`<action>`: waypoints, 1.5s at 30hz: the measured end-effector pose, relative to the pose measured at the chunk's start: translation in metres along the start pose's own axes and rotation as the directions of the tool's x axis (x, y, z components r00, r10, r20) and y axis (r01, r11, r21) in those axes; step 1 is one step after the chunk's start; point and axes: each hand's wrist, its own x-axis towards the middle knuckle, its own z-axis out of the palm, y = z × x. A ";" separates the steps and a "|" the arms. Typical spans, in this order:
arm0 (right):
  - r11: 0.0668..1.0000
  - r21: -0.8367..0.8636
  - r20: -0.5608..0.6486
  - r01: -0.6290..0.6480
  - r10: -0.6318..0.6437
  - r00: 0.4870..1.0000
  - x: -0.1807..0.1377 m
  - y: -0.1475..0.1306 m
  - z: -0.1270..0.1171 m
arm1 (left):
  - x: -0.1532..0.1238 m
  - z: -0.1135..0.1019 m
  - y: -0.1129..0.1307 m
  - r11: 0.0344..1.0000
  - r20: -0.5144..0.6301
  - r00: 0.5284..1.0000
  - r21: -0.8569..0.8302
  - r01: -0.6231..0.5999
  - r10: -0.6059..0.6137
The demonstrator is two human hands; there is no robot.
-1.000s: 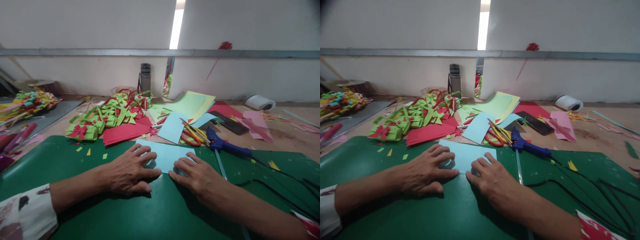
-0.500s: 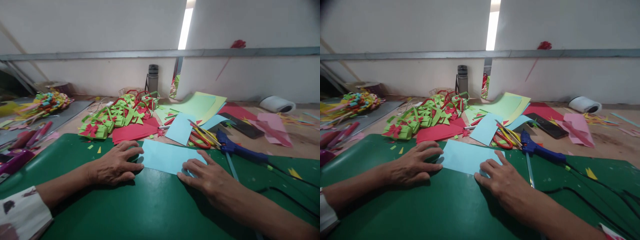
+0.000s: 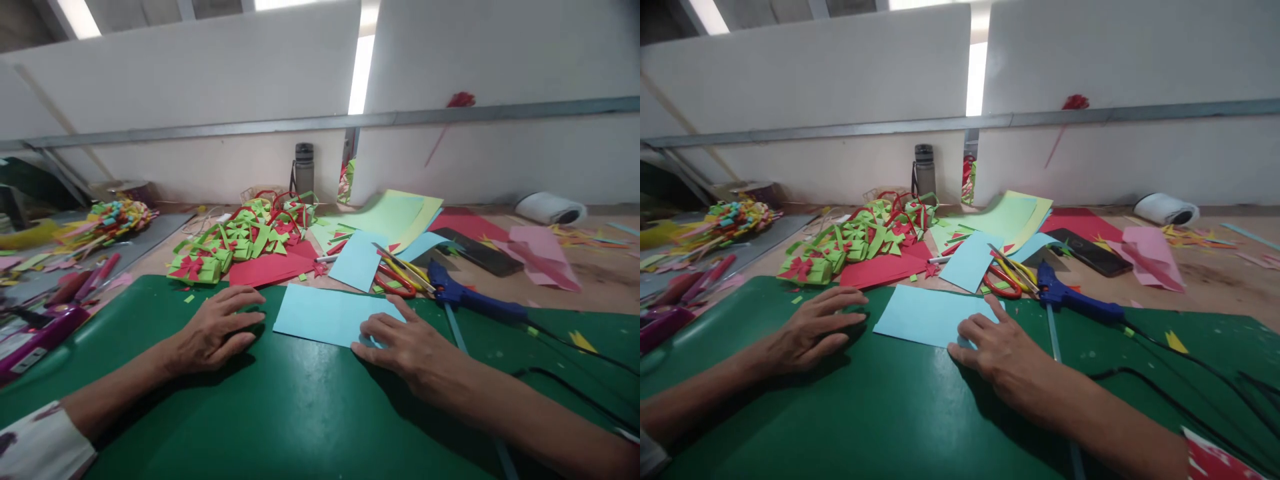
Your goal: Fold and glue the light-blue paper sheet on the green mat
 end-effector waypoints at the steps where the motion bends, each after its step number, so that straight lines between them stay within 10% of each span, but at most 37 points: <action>1: 1.000 0.003 0.002 0.007 -0.007 1.000 0.000 0.001 0.000 | 0.006 0.001 0.007 0.999 0.005 0.999 -0.017 -0.040 0.040; 8: 0.998 0.043 0.035 -0.046 0.045 0.998 0.003 0.006 -0.010 | 0.056 0.013 0.058 0.975 0.432 0.885 -0.202 -0.091 0.172; 13: 0.895 0.163 0.021 -0.414 0.417 0.909 0.013 -0.003 -0.015 | 0.054 0.020 0.061 0.976 0.444 0.887 -0.214 -0.036 0.130; 20: 0.834 0.113 -0.128 -0.540 0.551 0.824 0.036 -0.016 -0.041 | 0.051 0.021 0.061 0.980 0.436 0.893 -0.199 -0.024 0.111; 29: 0.585 0.360 0.466 -0.727 0.562 0.683 0.052 0.000 -0.016 | 0.042 0.025 0.060 0.985 0.449 0.891 -0.172 0.004 0.075; 45: 0.536 0.161 0.676 -0.828 0.552 0.489 0.082 0.003 -0.028 | 0.032 0.028 0.065 0.993 0.457 0.890 -0.107 0.041 0.012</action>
